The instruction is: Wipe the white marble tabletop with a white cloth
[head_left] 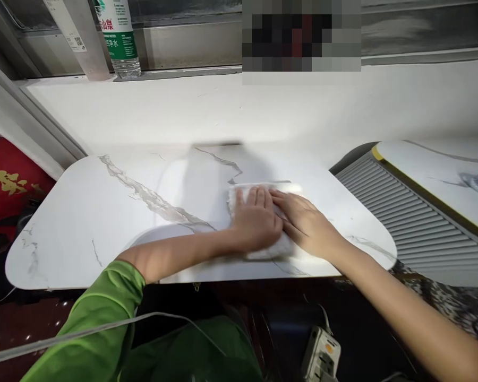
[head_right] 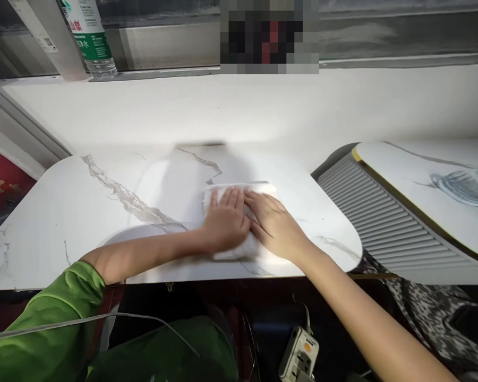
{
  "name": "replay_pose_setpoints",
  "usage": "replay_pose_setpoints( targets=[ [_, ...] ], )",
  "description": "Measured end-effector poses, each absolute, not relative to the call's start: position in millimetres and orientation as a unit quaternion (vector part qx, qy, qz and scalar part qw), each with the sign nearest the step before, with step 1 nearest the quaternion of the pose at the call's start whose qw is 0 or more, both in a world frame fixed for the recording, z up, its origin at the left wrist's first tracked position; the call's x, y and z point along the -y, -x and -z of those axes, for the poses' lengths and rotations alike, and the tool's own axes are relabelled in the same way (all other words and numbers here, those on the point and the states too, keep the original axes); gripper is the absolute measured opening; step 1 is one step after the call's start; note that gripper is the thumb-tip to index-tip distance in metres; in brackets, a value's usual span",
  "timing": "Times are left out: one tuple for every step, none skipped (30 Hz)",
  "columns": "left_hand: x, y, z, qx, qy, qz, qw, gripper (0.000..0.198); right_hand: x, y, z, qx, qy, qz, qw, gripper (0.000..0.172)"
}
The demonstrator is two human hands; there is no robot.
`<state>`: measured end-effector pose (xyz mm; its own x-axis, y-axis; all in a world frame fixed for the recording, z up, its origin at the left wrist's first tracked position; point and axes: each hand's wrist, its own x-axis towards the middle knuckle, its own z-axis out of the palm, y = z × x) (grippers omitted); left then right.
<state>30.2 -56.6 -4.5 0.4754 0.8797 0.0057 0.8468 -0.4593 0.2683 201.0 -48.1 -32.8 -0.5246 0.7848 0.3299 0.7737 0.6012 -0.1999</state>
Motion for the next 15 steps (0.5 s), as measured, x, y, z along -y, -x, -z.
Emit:
replay_pose_setpoints(
  targets=[
    [64.9,-41.3,4.8,-0.493,-0.859,-0.076,0.118,0.064,60.5,-214.3,32.9,0.865,0.463,-0.017,0.191,0.053],
    [71.2,-52.3,5.4,-0.481,-0.865,-0.085,0.115,0.064,70.6,-226.9,33.1,0.857,0.481,-0.020,0.186,0.052],
    [75.6,-63.0,6.3,-0.470,-0.871,-0.096,0.107,0.063,78.3,-238.5,33.4,0.846,0.500,-0.024,0.183,0.051],
    [78.1,-73.2,7.5,-0.462,-0.875,-0.110,0.095,0.063,83.4,-248.8,33.7,0.835,0.520,-0.030,0.180,0.050],
    [78.7,-82.8,8.7,-0.456,-0.878,-0.122,0.083,0.062,85.9,-257.6,33.9,0.822,0.541,-0.035,0.177,0.050],
    [77.5,-91.7,10.0,-0.452,-0.879,-0.130,0.074,0.061,85.9,-264.6,34.0,0.809,0.560,-0.039,0.175,0.051],
    [74.4,-99.7,11.2,-0.450,-0.880,-0.135,0.068,0.061,83.4,-270.1,33.7,0.798,0.575,-0.040,0.176,0.051],
    [69.7,-106.8,12.4,-0.450,-0.880,-0.137,0.067,0.060,78.8,-274.1,33.1,0.790,0.585,-0.039,0.178,0.051],
    [63.4,-113.0,13.4,-0.452,-0.879,-0.137,0.067,0.060,72.0,-276.8,32.2,0.786,0.590,-0.037,0.183,0.051],
    [55.7,-118.2,14.2,-0.456,-0.877,-0.136,0.068,0.059,63.4,-278.6,31.1,0.785,0.589,-0.035,0.188,0.050],
    [46.6,-122.5,15.0,-0.461,-0.874,-0.135,0.070,0.059,53.0,-279.8,29.9,0.787,0.584,-0.033,0.195,0.049],
    [36.4,-126.0,15.6,-0.469,-0.870,-0.135,0.071,0.059,41.1,-280.6,28.7,0.790,0.578,-0.032,0.202,0.048],
    [25.2,-128.6,16.1,-0.478,-0.865,-0.134,0.072,0.059,27.9,-281.1,27.8,0.794,0.570,-0.033,0.207,0.048],
    [13.1,-130.6,16.3,-0.487,-0.860,-0.132,0.072,0.058,13.6,-281.6,27.3,0.799,0.561,-0.034,0.212,0.048],
    [0.4,-131.8,16.4,-0.495,-0.856,-0.129,0.074,0.058,-1.6,-281.9,27.2,0.804,0.552,-0.035,0.218,0.049]
  ],
)
